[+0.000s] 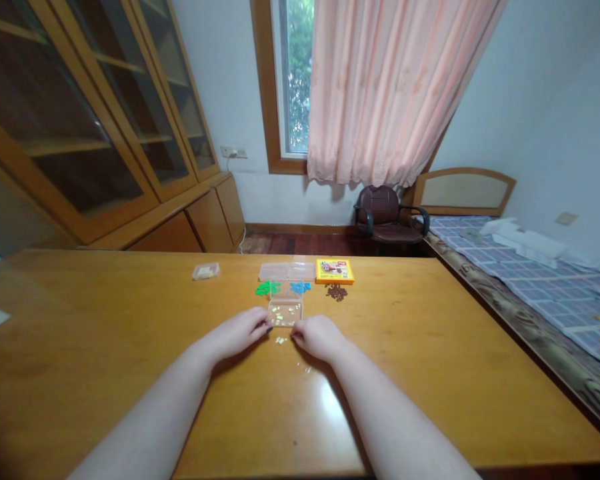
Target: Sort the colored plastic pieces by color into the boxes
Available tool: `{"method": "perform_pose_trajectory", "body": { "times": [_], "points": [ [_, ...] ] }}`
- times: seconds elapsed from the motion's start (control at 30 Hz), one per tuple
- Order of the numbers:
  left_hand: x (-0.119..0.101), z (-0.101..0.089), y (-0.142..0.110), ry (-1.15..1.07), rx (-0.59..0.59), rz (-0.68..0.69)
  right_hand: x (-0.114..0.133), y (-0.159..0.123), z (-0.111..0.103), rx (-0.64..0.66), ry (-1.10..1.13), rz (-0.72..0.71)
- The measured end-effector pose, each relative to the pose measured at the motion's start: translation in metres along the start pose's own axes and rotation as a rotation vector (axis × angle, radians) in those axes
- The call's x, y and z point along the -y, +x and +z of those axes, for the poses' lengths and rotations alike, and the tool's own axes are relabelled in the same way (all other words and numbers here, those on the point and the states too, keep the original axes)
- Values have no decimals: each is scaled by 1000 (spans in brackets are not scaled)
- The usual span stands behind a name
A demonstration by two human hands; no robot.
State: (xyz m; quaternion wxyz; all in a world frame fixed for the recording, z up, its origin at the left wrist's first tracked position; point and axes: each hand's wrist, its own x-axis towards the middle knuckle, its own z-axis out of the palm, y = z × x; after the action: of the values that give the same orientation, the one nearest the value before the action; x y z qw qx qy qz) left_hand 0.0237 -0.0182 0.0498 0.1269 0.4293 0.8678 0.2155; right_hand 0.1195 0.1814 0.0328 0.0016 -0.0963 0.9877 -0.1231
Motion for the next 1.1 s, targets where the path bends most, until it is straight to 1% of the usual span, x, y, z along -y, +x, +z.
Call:
{"method": "perform_pose_trajectory", "body": {
  "times": [0.03, 0.1, 0.13, 0.17, 0.2, 0.23, 0.3, 0.37, 0.4, 0.43, 0.47, 0.57, 0.67, 0.77, 0.87, 0.97, 1.1],
  "points": [
    [0, 1, 2, -31, -89, 30, 0, 0, 1, -3, 5, -6],
    [1, 3, 6, -45, -253, 48, -1, 0, 2, -13, 34, -17],
    [2, 4, 7, -30, -300, 41, -2, 0, 2, -27, 57, -20],
    [3, 4, 8, -7, -314, 37, -3, -1, 3, -50, 86, -23],
    [3, 4, 7, 19, -296, 41, -4, -1, 3, -87, 117, -24],
    [3, 4, 6, 44, -253, 55, -5, -1, 4, -140, 150, -23],
    [1, 2, 4, 78, -141, 107, -9, -1, 4, -281, 210, -7],
    [-2, 2, 1, 92, -46, 152, -12, 0, 3, -406, 248, 32],
    [-3, 2, 0, 96, -15, 164, -14, 0, 3, -434, 259, 61],
    [-4, 3, 0, 100, 7, 168, -15, 1, 3, -431, 265, 94],
    [-5, 4, 0, 106, 24, 165, -16, 1, 3, -399, 263, 125],
    [-6, 10, 1, 129, 41, 135, -16, 2, 3, -250, 232, 166],
    [-5, 16, 2, 142, 34, 126, -13, 0, 2, -157, 224, 82],
    [-4, 19, 3, 156, 19, 134, -8, -3, 3, -94, 239, -31],
    [-2, 20, 3, 167, 16, 128, -3, -3, 6, -43, 213, -105],
    [-1, 19, 2, 176, 20, 118, -1, 0, 9, -17, 173, -130],
    [-3, 14, 1, 154, 14, 134, 0, 2, 11, -13, 134, -110]
  ]
}}
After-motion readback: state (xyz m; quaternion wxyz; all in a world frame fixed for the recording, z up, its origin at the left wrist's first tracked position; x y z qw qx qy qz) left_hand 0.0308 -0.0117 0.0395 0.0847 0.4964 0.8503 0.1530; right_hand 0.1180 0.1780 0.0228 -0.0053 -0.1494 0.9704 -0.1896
